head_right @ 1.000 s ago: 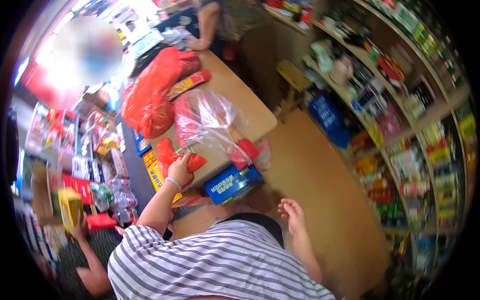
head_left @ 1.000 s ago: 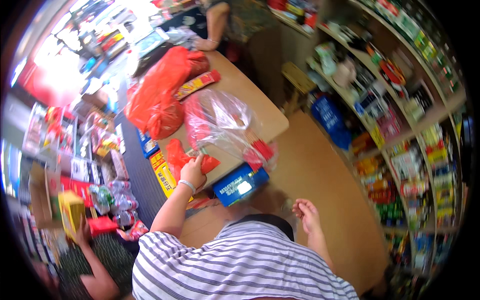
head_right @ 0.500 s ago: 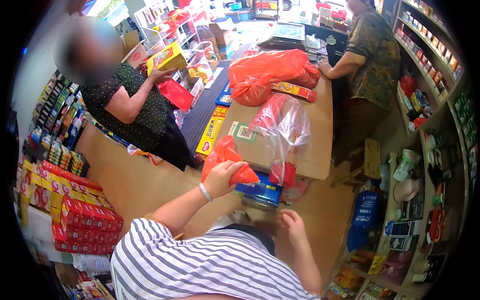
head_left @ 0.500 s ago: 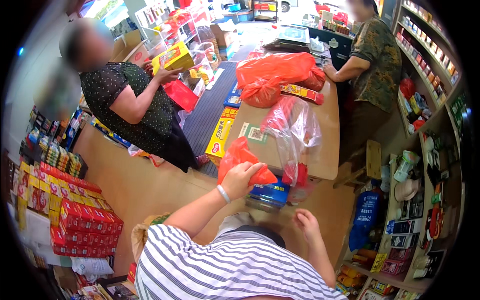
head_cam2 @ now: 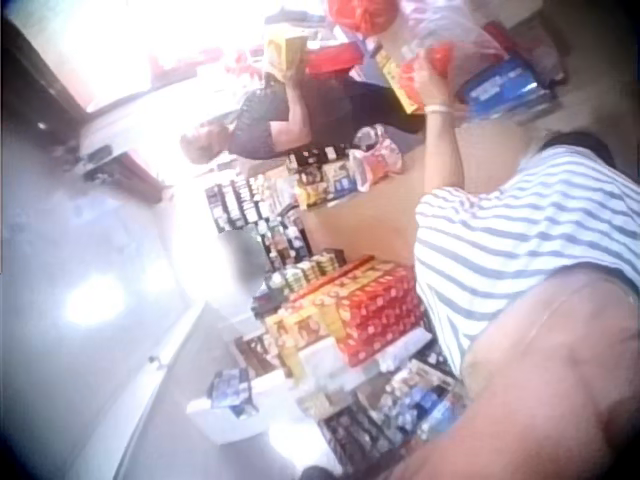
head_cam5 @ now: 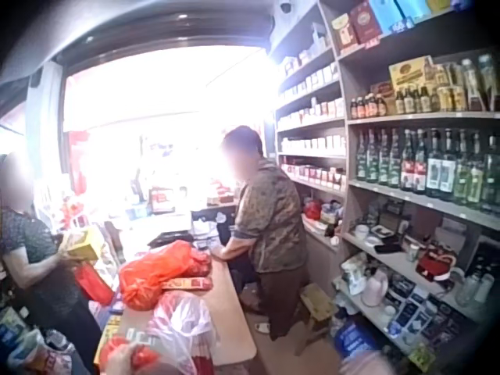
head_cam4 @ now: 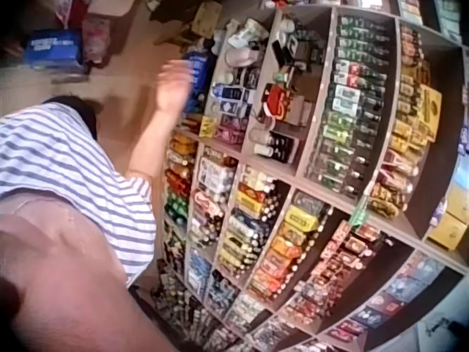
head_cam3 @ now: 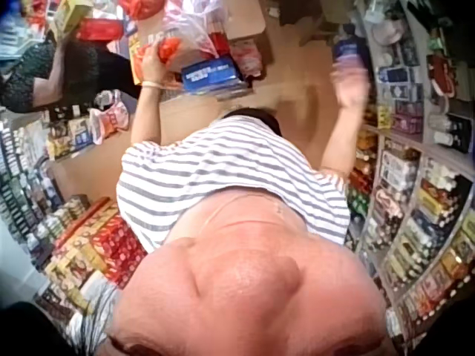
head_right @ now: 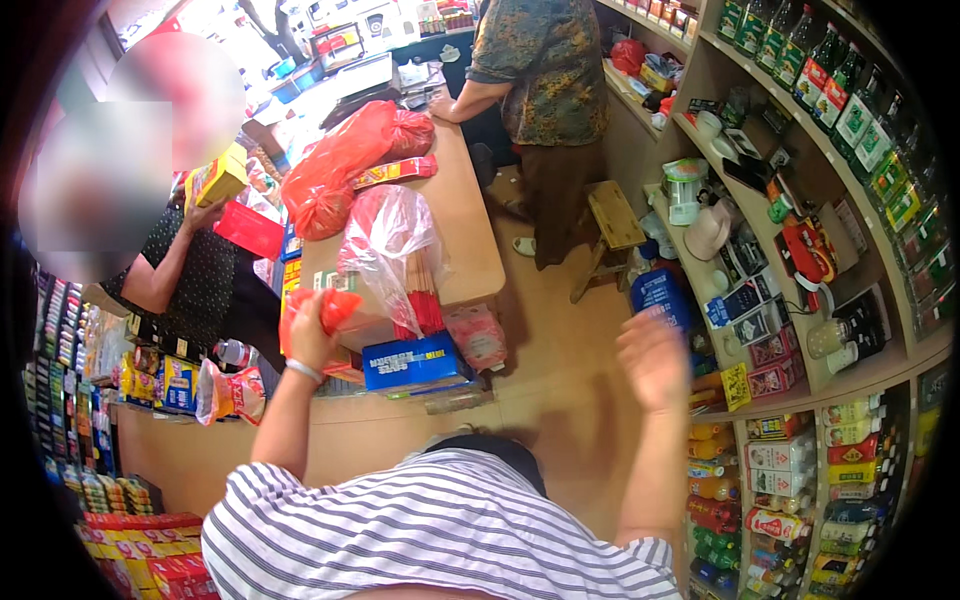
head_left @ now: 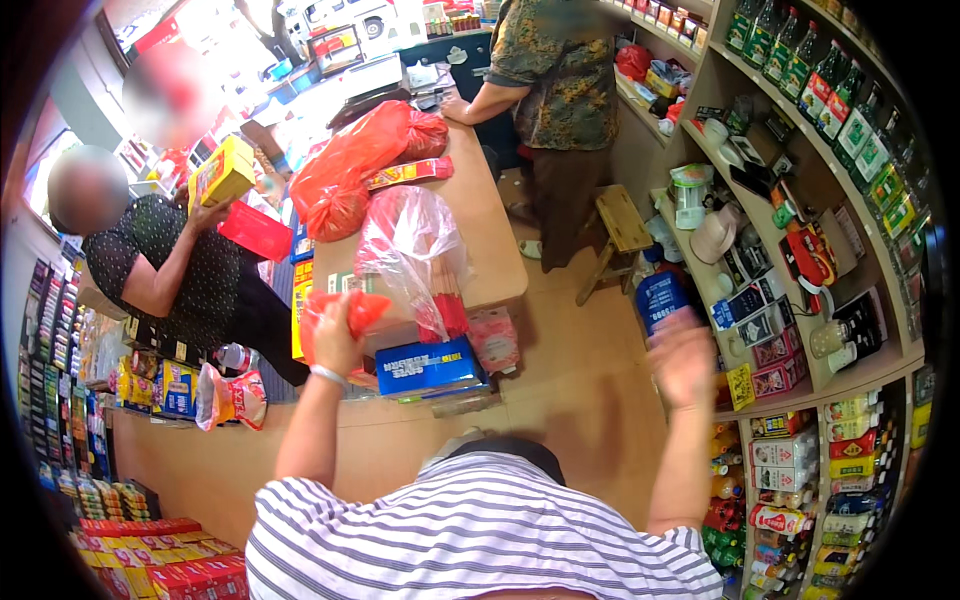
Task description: The person unpacks bundles of dried noodles from a cardboard box and places them into a red plastic bag. They then weigh the bag on a digital scale, tie it shut, and place it on the counter. Finally, the person uses a calculator and writes on a notepad.
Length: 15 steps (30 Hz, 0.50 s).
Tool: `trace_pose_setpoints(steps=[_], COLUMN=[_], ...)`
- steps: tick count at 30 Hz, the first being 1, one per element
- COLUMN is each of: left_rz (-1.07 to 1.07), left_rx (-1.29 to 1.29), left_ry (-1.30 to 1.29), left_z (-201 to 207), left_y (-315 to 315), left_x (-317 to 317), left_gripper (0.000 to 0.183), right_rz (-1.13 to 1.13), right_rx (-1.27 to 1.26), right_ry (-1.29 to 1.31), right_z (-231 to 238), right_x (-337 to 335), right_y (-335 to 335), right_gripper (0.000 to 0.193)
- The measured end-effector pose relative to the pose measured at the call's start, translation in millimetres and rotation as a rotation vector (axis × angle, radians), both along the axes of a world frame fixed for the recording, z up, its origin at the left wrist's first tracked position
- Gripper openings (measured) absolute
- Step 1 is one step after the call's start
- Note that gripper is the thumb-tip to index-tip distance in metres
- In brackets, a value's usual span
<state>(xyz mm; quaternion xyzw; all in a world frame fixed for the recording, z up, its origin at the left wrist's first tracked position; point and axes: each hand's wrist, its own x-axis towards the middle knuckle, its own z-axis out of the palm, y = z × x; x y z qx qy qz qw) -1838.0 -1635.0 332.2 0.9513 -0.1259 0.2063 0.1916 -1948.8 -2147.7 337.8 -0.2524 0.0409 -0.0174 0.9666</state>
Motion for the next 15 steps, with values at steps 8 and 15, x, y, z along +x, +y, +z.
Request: trace_pose_setpoints(steps=[8,15], left_rz=[0.237,0.246], left_rx=[0.22,0.173], left_ry=[0.151,0.287], left_z=[-52.2,-100.7], left_y=[51.3,44.8], left_x=[96.1,112.8], left_gripper=[0.067,0.067], right_rz=[-0.4,0.89], right_rx=[-0.285,-1.022], right_ry=[-0.13,-1.65], right_z=[179.2,262.7], right_x=[8.9,-35.0], right_y=[-44.8,80.5], right_gripper=[0.061,0.029])
